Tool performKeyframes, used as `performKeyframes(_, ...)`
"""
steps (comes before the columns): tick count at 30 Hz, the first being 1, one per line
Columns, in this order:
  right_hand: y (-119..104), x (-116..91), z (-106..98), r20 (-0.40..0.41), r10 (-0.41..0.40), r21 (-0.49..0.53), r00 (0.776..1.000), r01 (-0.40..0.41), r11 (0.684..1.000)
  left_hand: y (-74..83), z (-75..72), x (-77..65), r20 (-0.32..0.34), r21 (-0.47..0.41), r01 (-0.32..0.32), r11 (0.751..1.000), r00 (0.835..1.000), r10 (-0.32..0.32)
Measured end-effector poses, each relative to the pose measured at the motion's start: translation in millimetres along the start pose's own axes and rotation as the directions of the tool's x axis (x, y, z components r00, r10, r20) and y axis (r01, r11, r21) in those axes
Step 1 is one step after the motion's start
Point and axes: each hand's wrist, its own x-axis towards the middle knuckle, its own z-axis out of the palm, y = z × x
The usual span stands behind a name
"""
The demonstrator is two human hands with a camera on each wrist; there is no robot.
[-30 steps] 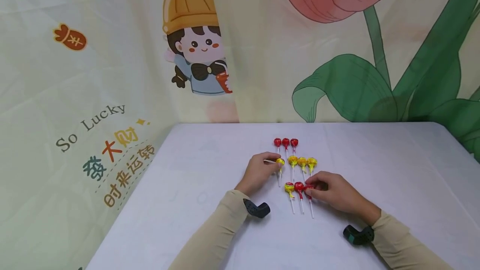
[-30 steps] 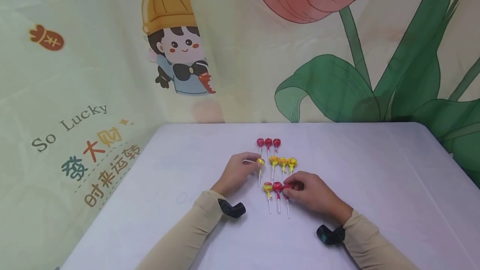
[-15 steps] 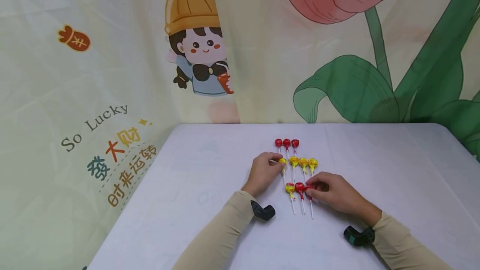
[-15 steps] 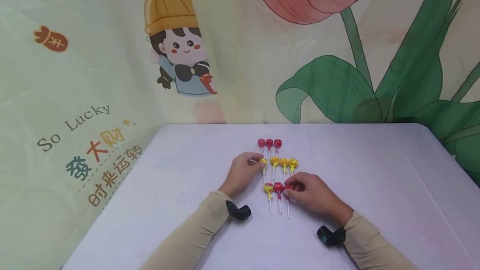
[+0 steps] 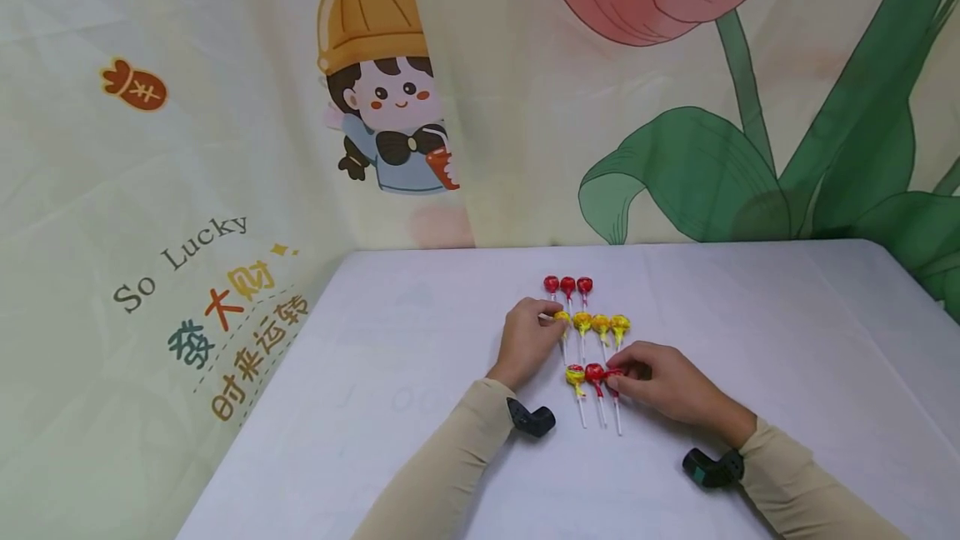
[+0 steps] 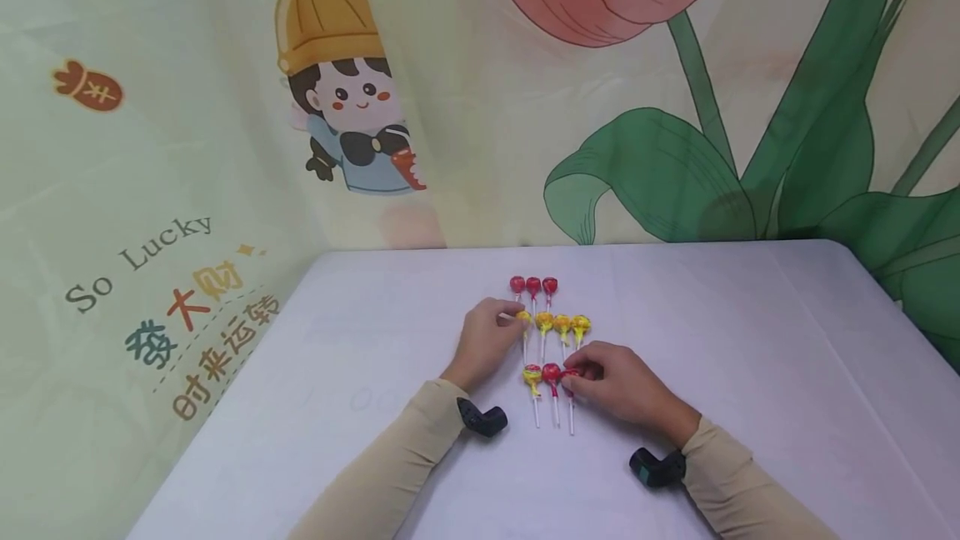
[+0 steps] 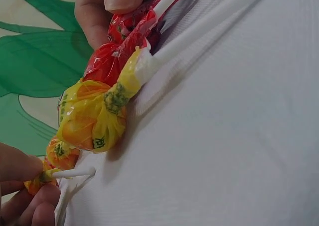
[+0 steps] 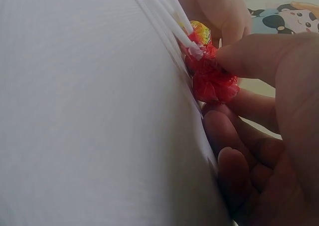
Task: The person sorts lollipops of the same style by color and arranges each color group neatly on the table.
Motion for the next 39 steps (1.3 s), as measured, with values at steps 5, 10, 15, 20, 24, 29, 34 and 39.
performKeyframes(5, 1, 1, -1, -0.001, -0.009, -0.007, 1.0, 0.009, 1.0, 1.2, 3.6, 1.2, 0.001, 0.008, -0.004, 1.0, 1.0, 0.004)
performKeyframes(10, 1, 2, -1, -0.004, -0.026, -0.011, 1.0, 0.026, 1.0, 0.0, 7.0, 2.5, -0.009, 0.045, -0.005, 0.999, 1.0, 0.005)
performKeyframes(15, 3, 4, -1, -0.009, -0.039, -0.014, 0.999, 0.039, 0.999, -0.2, 8.8, 2.7, -0.031, 0.069, -0.01, 0.998, 0.999, 0.012)
performKeyframes(20, 3, 5, -1, -0.009, -0.025, -0.013, 1.0, 0.024, 1.0, -1.6, 10.5, 3.0, -0.041, 0.08, -0.019, 0.997, 0.999, 0.022)
performKeyframes(24, 3, 6, -1, -0.007, -0.019, -0.016, 1.0, 0.019, 1.0, -2.0, 11.0, 3.6, -0.042, 0.074, -0.022, 0.997, 0.999, 0.025)
performKeyframes(29, 3, 6, -2, 0.001, -0.013, -0.012, 1.0, 0.014, 1.0, -1.4, 11.6, 3.3, -0.037, 0.062, -0.008, 0.998, 0.999, 0.011)
performKeyframes(34, 4, 7, -2, 0.0, -0.015, -0.016, 1.0, 0.015, 1.0, -1.1, 12.2, 2.6, -0.038, 0.057, -0.007, 0.998, 0.999, 0.01)
performKeyframes(39, 5, 7, -2, -0.003, -0.019, -0.017, 1.0, 0.019, 1.0, -1.8, 11.7, 1.8, -0.036, 0.057, -0.009, 0.998, 0.999, 0.011)
